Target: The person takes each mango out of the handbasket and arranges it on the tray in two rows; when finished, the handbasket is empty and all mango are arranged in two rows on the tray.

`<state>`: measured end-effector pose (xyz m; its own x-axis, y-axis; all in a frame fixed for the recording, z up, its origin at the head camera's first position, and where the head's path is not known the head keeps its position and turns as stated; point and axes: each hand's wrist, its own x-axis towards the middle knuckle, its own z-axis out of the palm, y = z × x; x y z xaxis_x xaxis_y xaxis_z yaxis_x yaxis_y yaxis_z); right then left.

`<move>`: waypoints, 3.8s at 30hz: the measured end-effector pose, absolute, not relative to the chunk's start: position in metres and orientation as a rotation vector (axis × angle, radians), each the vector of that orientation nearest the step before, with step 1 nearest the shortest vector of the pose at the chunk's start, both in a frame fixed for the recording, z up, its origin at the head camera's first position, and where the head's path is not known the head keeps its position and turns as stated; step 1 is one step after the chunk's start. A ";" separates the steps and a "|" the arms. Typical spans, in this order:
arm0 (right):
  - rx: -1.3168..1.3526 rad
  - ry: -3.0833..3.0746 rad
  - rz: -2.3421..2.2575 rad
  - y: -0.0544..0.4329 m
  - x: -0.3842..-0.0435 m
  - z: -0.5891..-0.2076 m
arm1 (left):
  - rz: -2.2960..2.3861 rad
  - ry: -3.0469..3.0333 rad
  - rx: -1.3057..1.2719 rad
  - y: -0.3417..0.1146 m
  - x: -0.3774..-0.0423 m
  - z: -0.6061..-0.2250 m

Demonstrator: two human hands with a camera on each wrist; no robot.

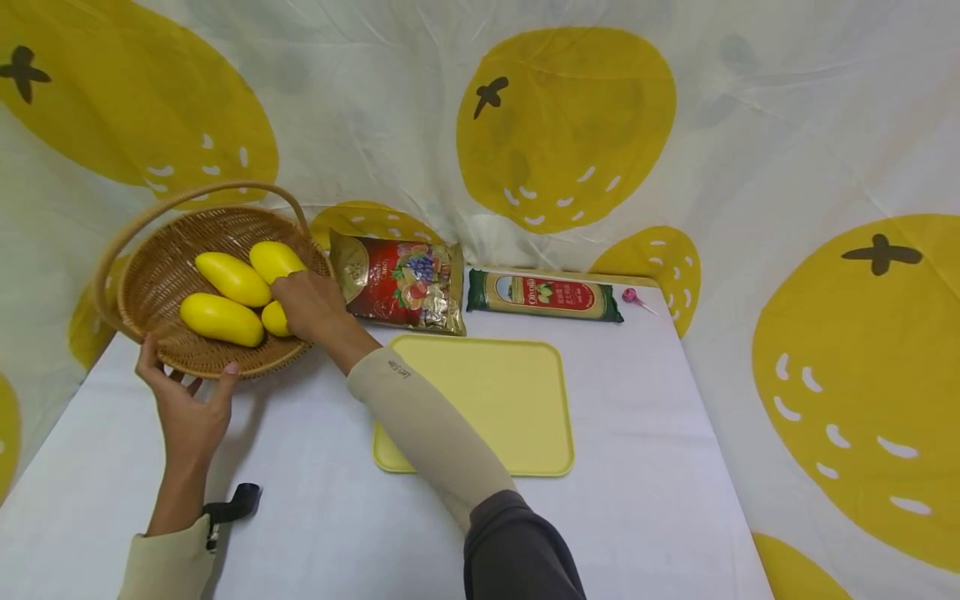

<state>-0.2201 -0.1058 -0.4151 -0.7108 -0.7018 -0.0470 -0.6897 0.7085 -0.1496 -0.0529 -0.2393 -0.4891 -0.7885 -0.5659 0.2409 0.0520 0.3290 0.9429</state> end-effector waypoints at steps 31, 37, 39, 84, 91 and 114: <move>-1.260 2.708 -0.524 -0.078 -0.210 -0.404 | -1.483 -2.075 0.459 -0.245 -0.053 -0.496; -1.293 2.740 -0.683 -0.070 -0.203 -0.396 | -1.501 -2.075 0.476 -0.244 -0.053 -0.496; -1.279 2.744 -0.753 -0.067 -0.200 -0.393 | -1.503 -2.076 0.480 -0.244 -0.053 -0.496; -0.841 2.731 -1.378 0.078 -0.184 -0.431 | -1.517 -2.097 0.528 -0.246 -0.056 -0.498; -0.696 2.720 -1.327 0.096 -0.185 -0.450 | -1.510 -2.095 0.513 -0.248 -0.056 -0.499; -0.705 2.751 -1.049 0.124 -0.179 -0.473 | -1.519 -2.079 0.519 -0.247 -0.056 -0.499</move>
<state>-0.1791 0.1237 -0.4731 -0.8854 -0.4613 0.0580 -0.3827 0.6523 -0.6542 -0.0564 -0.2472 -0.4993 -0.7973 -0.5773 0.1764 -0.0076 0.3018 0.9533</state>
